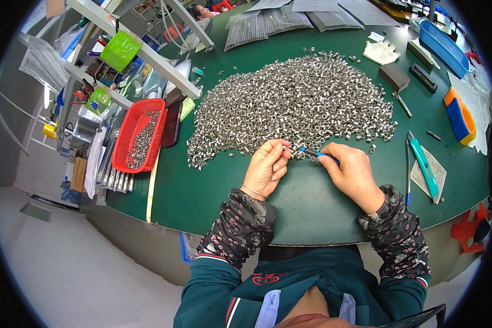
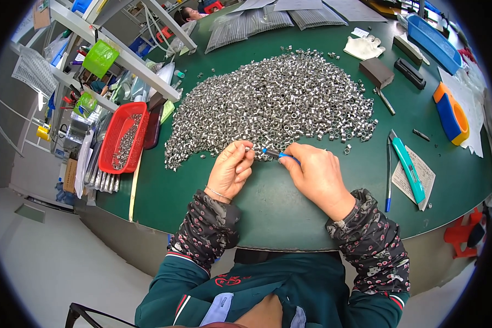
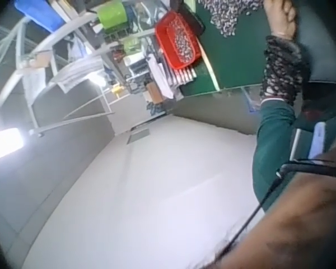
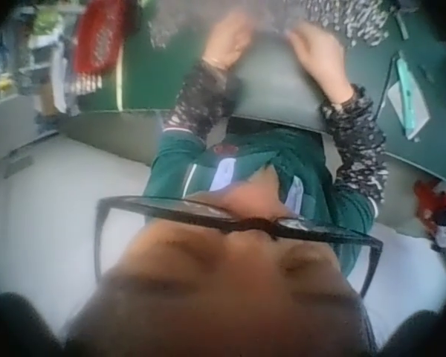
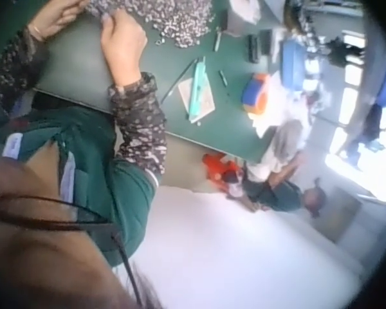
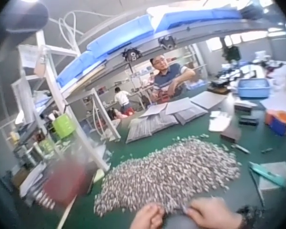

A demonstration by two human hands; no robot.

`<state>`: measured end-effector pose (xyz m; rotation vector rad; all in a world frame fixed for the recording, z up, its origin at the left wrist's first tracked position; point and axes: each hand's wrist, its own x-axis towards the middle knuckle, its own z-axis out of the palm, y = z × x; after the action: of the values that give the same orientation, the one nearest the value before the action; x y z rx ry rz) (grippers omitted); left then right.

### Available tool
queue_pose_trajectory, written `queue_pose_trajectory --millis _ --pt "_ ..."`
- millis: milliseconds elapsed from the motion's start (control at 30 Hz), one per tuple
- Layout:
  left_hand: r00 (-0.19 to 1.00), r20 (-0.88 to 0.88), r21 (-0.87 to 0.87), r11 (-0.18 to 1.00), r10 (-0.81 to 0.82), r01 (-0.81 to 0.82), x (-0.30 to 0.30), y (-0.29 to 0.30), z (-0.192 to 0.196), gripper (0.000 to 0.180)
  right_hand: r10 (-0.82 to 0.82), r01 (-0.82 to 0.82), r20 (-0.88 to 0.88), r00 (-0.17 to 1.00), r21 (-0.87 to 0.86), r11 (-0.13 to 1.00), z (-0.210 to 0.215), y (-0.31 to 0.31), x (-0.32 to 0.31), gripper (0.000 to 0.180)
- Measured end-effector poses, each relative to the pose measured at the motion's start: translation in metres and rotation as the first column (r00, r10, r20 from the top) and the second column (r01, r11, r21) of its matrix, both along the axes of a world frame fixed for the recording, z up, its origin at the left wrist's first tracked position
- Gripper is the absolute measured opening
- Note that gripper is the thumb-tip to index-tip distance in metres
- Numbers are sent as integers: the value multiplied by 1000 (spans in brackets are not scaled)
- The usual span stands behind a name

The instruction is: Inspecting and sorting small metal components on a factory workbench using a handheld tool.

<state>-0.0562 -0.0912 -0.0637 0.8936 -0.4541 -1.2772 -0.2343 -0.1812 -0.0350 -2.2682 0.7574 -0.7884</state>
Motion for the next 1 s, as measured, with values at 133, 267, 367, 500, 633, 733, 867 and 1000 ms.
queue_pose_trajectory --millis 133,267,367,500,633,733,867,1000 --pt "1000 -23 -5 1000 -11 11 0 0 0 18 6 -6 -10 1000 -19 1000 0 0 0 14" --pt "999 -23 -37 999 -32 32 0 0 0 19 5 -5 -11 1000 -24 1000 -1 0 -1 14" --pt "1000 -22 12 1000 -8 8 -2 0 3 19 7 -8 -28 1000 -42 999 -1 0 -1 14" --pt "999 12 -24 999 -45 45 -1 0 1 19 11 -13 -34 999 -45 999 1 1 -1 14" --pt "999 19 -8 999 -44 44 -3 -1 4 18 20 -22 -37 999 -68 997 0 1 -1 13" --pt "999 38 4 1000 -19 19 -3 -1 4 16 22 -25 -43 999 -91 996 -1 1 -1 13" --pt "999 37 8 1000 -28 27 -4 -1 2 13 33 -37 -35 999 -108 993 -2 2 -1 13" --pt "998 52 16 999 -30 29 -5 -1 3 11 53 -56 -22 998 -168 984 -3 2 0 14"
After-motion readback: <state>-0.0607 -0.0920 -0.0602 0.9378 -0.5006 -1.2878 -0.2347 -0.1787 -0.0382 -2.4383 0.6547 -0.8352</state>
